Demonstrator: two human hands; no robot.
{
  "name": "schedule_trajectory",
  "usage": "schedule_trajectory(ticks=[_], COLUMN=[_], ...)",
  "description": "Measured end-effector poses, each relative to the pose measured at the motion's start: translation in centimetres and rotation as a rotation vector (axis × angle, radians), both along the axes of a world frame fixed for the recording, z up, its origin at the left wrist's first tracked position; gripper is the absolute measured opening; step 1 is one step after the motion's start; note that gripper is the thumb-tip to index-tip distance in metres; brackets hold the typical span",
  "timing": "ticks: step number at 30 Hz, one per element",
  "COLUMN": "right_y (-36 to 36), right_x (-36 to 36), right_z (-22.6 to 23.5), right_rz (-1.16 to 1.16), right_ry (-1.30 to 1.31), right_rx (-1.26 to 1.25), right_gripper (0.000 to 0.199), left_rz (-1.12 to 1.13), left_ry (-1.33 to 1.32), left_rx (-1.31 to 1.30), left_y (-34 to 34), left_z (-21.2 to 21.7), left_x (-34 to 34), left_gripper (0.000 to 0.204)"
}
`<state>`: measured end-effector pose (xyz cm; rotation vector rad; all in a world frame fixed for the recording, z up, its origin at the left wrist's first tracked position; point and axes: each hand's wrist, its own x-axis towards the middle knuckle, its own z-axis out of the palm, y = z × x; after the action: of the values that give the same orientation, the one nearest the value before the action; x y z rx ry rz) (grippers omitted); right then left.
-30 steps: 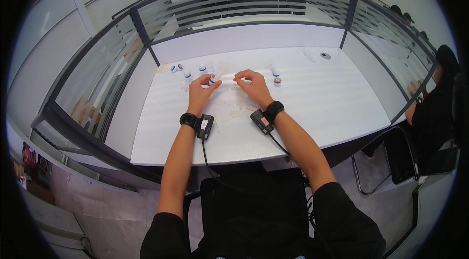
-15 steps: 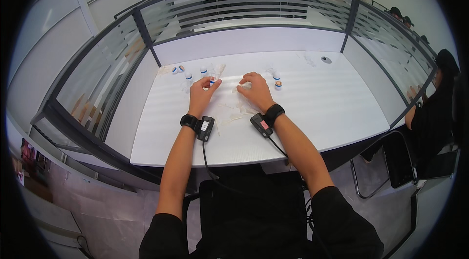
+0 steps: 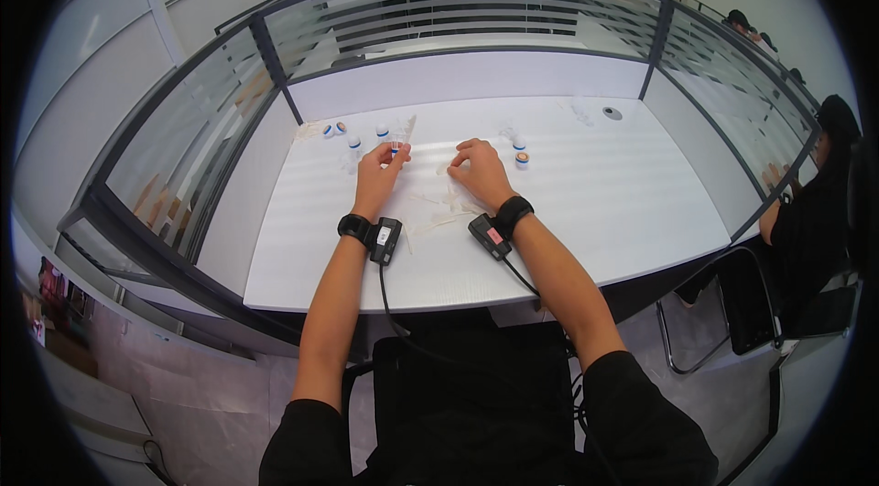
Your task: The person assembles a shuttlecock by hand at a white table, inserting white feathers into a plastic base one at a time.
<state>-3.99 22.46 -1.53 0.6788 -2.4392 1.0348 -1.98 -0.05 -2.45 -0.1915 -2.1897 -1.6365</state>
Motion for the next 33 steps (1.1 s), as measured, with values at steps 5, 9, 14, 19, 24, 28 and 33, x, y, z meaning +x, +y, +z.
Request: schedule_trajectory(ticks=[5,9,14,19,24,28,33], right_y=[-0.2,-0.3,-0.4,-0.8,-1.3,-1.2,-1.3], right_x=[-0.5,-0.2,-0.2,-0.1,0.4,0.4,0.7], right_z=[-0.4,-0.3,0.0,0.4,0.9,0.8,1.1], right_rz=[0.003,0.013,0.034,0.044,0.051,0.057,0.08], right_ry=[0.046,0.099,0.134,0.207,0.146,0.139,0.14], right_rx=[0.032,0.04,-0.023,-0.072,-0.1,-0.138,-0.134], right_gripper=[0.006,0.007,0.009,0.01,0.011,0.011,0.01], left_rz=[-0.014,-0.01,-0.013,-0.004,-0.002,-0.018,-0.023], left_ry=[0.003,-0.004,-0.005,0.002,0.001,0.006,0.012], left_rx=[-0.004,-0.015,-0.004,-0.013,-0.017,-0.003,-0.005], left_y=[-0.1,0.0,0.0,-0.1,-0.2,0.2,0.0], left_z=[-0.3,-0.2,-0.2,-0.2,-0.2,0.0,-0.2], left_x=[-0.3,-0.1,-0.1,-0.2,-0.2,0.0,-0.1], left_gripper=[0.039,0.039,0.039,0.038,0.038,0.038,0.038])
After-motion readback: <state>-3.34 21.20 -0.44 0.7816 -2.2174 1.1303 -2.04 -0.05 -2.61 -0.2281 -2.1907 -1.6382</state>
